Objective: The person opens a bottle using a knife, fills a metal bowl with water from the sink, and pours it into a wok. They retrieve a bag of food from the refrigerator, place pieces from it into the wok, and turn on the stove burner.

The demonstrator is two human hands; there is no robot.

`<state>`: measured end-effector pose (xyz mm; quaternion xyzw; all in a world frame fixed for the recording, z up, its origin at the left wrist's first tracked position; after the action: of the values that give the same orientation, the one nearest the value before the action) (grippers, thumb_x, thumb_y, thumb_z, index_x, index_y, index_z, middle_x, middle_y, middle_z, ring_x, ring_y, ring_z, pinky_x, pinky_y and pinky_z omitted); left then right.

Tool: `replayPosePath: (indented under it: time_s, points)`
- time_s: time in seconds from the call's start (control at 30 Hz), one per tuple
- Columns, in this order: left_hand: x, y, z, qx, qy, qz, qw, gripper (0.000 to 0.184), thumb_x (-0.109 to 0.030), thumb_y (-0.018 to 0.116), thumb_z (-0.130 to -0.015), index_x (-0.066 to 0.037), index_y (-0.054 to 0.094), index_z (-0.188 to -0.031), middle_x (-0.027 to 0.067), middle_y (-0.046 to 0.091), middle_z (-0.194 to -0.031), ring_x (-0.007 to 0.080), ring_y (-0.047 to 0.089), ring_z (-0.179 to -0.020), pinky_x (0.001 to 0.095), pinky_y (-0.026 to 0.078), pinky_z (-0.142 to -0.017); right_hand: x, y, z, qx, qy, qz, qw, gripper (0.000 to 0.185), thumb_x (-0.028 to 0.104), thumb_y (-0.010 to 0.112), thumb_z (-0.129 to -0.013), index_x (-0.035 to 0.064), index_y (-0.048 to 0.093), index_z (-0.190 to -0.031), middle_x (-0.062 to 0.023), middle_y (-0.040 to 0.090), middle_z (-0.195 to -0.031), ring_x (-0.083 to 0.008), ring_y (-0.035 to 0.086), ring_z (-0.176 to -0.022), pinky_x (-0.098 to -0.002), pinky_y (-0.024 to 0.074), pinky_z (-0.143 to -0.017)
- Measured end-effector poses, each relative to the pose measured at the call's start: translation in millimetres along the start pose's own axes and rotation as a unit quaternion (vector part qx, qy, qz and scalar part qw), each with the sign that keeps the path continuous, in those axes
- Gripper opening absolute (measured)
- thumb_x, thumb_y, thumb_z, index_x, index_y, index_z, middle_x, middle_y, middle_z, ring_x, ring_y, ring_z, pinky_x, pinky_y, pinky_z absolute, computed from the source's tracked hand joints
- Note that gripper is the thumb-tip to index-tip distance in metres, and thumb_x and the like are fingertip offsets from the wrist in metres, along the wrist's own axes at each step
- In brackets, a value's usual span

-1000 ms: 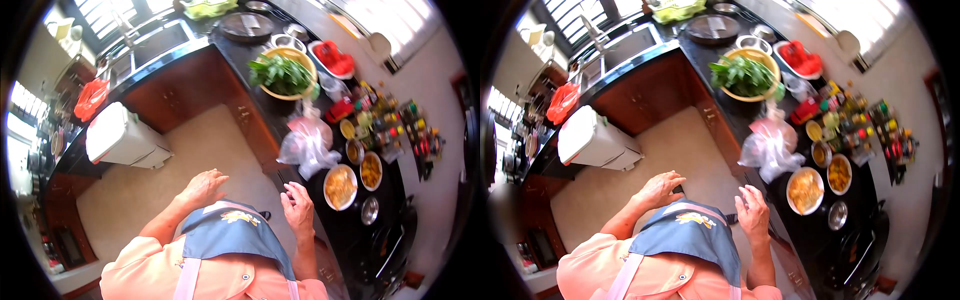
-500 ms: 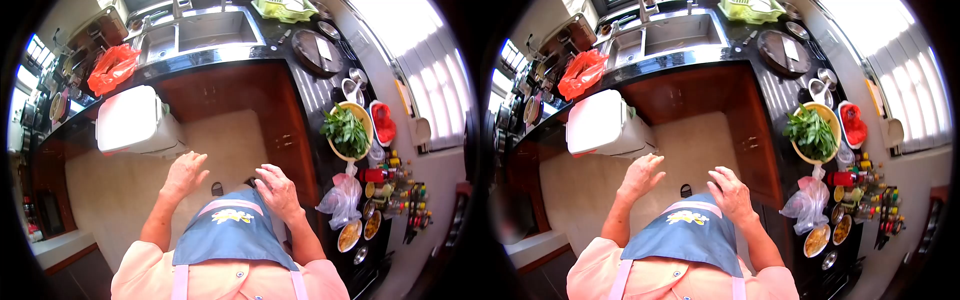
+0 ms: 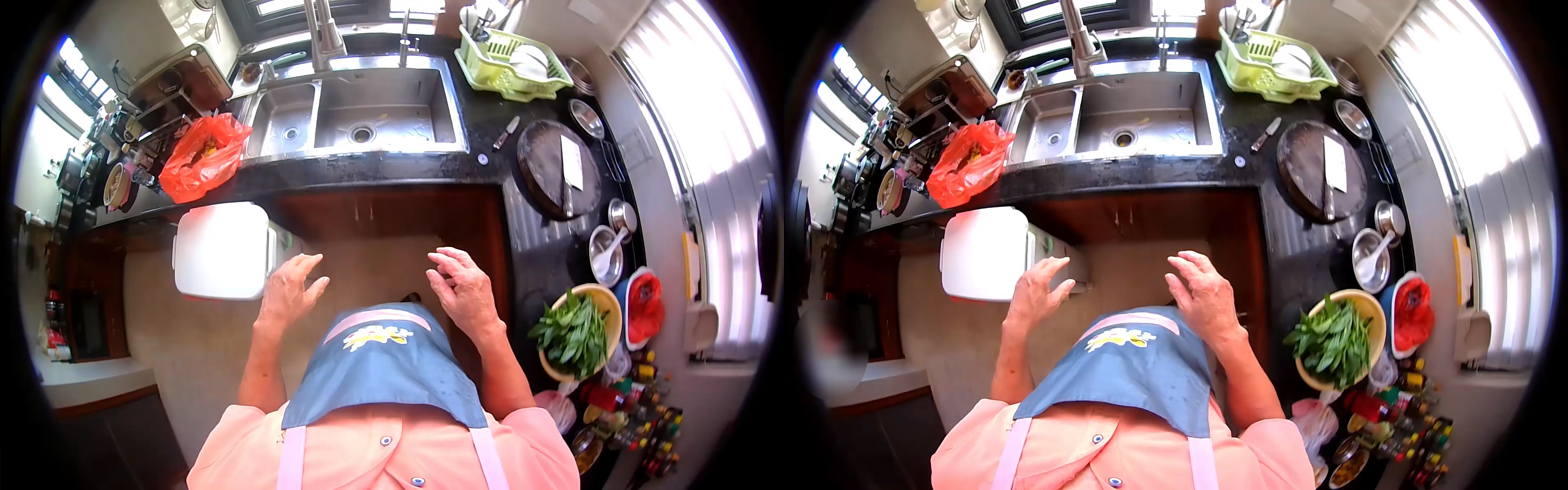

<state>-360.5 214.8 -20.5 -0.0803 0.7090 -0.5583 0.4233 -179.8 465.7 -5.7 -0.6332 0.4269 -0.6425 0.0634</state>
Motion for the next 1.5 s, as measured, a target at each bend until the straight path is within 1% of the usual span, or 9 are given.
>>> replayPosePath:
  time_s: [0.33,0.6,0.8,0.87,0.93,1.17,1.27,1.33,1.5]
  points:
    - [14,-35,-108,-0.166,-0.044,0.094,0.981,0.040,-0.013,0.076,-0.089,0.000,0.067,-0.126,0.0215,0.068,-0.127,0.0383,0.065,-0.119,0.0425,0.051,-0.103,-49,11,-128,0.043,-0.005,0.000,0.999,0.026,0.016,0.073,-0.092,0.0037,0.072,-0.116,-0.0147,0.069,-0.122,-0.0276,0.074,-0.087,-0.0382,0.0602,-0.078]
    - [91,-65,-244,-0.177,-0.052,0.175,0.967,0.035,-0.015,0.074,-0.094,-0.001,0.069,-0.126,0.0137,0.072,-0.121,0.0236,0.068,-0.114,0.0358,0.052,-0.101,-96,93,-255,0.064,-0.006,0.059,0.996,0.024,0.019,0.070,-0.093,0.0038,0.073,-0.112,-0.0172,0.073,-0.099,-0.0333,0.072,-0.086,-0.0431,0.0576,-0.078]
    - [152,-77,-350,-0.150,-0.026,0.269,0.951,0.038,-0.020,0.076,-0.093,-0.002,0.070,-0.126,0.0150,0.074,-0.119,0.0250,0.070,-0.110,0.0372,0.053,-0.097,-155,193,-345,0.222,0.163,0.156,0.949,0.029,0.031,0.067,-0.093,0.0080,0.076,-0.108,-0.0195,0.075,-0.100,-0.0399,0.071,-0.099,-0.0499,0.0552,-0.088]
    - [189,-72,-388,-0.130,-0.051,0.343,0.929,0.040,-0.022,0.076,-0.094,-0.001,0.070,-0.127,0.0153,0.074,-0.120,0.0235,0.070,-0.111,0.0369,0.054,-0.098,-172,202,-376,0.149,0.212,0.152,0.954,0.036,0.031,0.070,-0.091,0.0033,0.073,-0.113,-0.0191,0.076,-0.101,-0.0397,0.071,-0.098,-0.0478,0.0550,-0.089]
    - [206,-75,-425,-0.120,-0.062,0.375,0.917,0.041,-0.024,0.074,-0.096,0.000,0.068,-0.129,0.0161,0.073,-0.123,0.0226,0.070,-0.114,0.0350,0.053,-0.099,-167,195,-399,0.058,0.133,0.236,0.961,0.042,0.031,0.070,-0.092,0.0025,0.070,-0.122,-0.0187,0.076,-0.105,-0.0400,0.071,-0.100,-0.0473,0.0549,-0.090]
    - [225,-48,-610,-0.070,-0.004,0.466,0.882,0.067,-0.029,0.069,-0.099,0.006,0.045,-0.150,0.0242,0.053,-0.149,0.0297,0.054,-0.138,0.0362,0.043,-0.113,-164,210,-430,0.162,0.226,-0.065,0.958,0.051,0.035,0.073,-0.091,0.0013,0.068,-0.130,-0.0185,0.076,-0.112,-0.0289,0.073,-0.102,-0.0386,0.0549,-0.094]
    - [226,-21,-693,-0.045,-0.019,0.665,0.745,0.024,-0.021,0.057,-0.107,-0.007,0.062,-0.125,0.0019,0.067,-0.107,0.0106,0.062,-0.098,0.0292,0.053,-0.086,-141,217,-449,0.189,0.349,-0.291,0.870,0.051,0.037,0.070,-0.098,0.0035,0.064,-0.136,-0.0113,0.072,-0.115,-0.0206,0.072,-0.095,-0.0330,0.0579,-0.080]
    - [194,-39,-691,-0.070,-0.138,0.678,0.718,0.026,-0.021,0.067,-0.101,-0.010,0.061,-0.123,-0.0026,0.063,-0.101,0.0077,0.059,-0.093,0.0267,0.051,-0.083,-134,230,-468,0.163,0.412,-0.387,0.809,0.049,0.034,0.072,-0.099,0.0062,0.060,-0.138,-0.0085,0.068,-0.118,-0.0172,0.069,-0.094,-0.0306,0.0570,-0.073]
    - [246,63,-744,-0.096,0.054,0.435,0.894,0.078,-0.028,0.072,-0.098,0.007,0.032,-0.154,0.0137,0.053,-0.138,0.0235,0.053,-0.129,0.0369,0.042,-0.112,-126,292,-523,0.061,0.492,-0.583,0.644,0.032,0.027,0.067,-0.102,0.0065,0.060,-0.125,-0.0068,0.065,-0.109,-0.0211,0.068,-0.086,-0.0328,0.0573,-0.069]
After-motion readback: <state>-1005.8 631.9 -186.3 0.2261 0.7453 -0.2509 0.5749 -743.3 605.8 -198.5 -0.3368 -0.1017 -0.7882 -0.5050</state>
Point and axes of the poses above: each hand's wrist, its own z-axis away from the middle knuckle, its own y-axis out of the palm, x = y × z, the point moved 6 cm from there along -z, towards the middle knuckle
